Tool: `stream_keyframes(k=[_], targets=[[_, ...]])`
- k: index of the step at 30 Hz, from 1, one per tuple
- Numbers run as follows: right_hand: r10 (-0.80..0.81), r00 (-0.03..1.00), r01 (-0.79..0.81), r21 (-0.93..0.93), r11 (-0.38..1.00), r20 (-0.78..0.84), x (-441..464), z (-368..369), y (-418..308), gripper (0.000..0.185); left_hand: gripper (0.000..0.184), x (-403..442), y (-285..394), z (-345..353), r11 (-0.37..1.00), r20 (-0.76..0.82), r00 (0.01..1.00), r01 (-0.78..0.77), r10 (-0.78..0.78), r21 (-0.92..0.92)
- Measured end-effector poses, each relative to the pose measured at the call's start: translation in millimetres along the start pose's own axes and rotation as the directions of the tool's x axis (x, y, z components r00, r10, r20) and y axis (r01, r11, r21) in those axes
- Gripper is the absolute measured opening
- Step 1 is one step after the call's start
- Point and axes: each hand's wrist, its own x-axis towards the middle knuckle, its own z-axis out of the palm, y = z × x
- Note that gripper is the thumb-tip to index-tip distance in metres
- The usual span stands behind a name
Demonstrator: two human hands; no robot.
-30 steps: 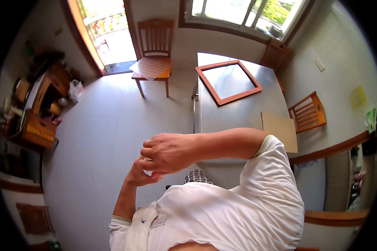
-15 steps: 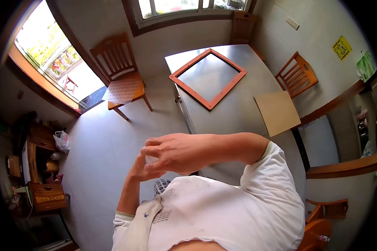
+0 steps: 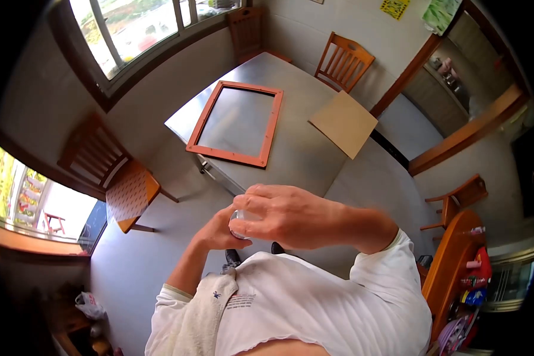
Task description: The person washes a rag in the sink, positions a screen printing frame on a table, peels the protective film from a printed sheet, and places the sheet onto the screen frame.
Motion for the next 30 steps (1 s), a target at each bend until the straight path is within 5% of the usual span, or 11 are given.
stream_keyframes(k=[1,4,6,9,11,13,14,16,18,23,30], targets=[[0.009,0.993,-0.009,-0.003,1.0,-0.121,1,-4,-1,0.026,0.063,5,4,-10,0.998,0.041,0.998,-0.055,0.055,0.003],[0.438,0.829,-0.464,0.012,0.886,-0.348,-35,-7,-2,0.035,0.067,12,36,-34,0.984,0.163,0.973,-0.172,0.162,0.051],[0.753,0.554,-0.759,0.156,0.632,-0.356,-73,12,-9,0.033,0.067,16,73,-41,0.951,0.238,0.932,-0.299,0.275,0.073],[0.965,0.155,-0.965,0.179,0.194,-0.21,-186,74,-6,0.037,0.067,20,118,-41,0.879,0.337,0.832,-0.476,0.441,0.025],[0.97,-0.029,-0.974,0.223,0.026,-0.24,-293,155,-18,0.039,0.066,20,147,-35,0.833,0.388,0.765,-0.553,0.514,-0.012],[0.954,-0.298,-0.927,0.241,-0.287,-0.01,-364,216,-54,0.035,0.064,20,174,-26,0.773,0.432,0.69,-0.633,0.581,-0.029],[0.951,-0.307,-0.922,0.233,-0.309,0.044,-388,238,-79,0.027,0.061,20,186,-22,0.736,0.447,0.649,-0.677,0.616,-0.03],[0.799,-0.51,-0.629,0.494,-0.6,0.32,-433,288,-125,0.021,0.055,20,205,-9,0.656,0.483,0.559,-0.753,0.674,-0.044],[0.594,-0.583,-0.486,0.348,-0.802,0.554,-464,317,-165,0.013,0.045,17,215,7,0.597,0.447,0.509,-0.799,0.735,-0.071],[0.472,-0.633,-0.214,0.447,-0.868,0.614,-477,334,-201,0.017,0.035,17,229,34,0.468,0.418,0.411,-0.883,0.81,-0.039],[0.718,-0.492,-0.35,0.643,-0.681,0.493,-462,300,-129,0.01,0.033,11,249,57,0.359,0.428,0.342,-0.932,0.837,0.042]])
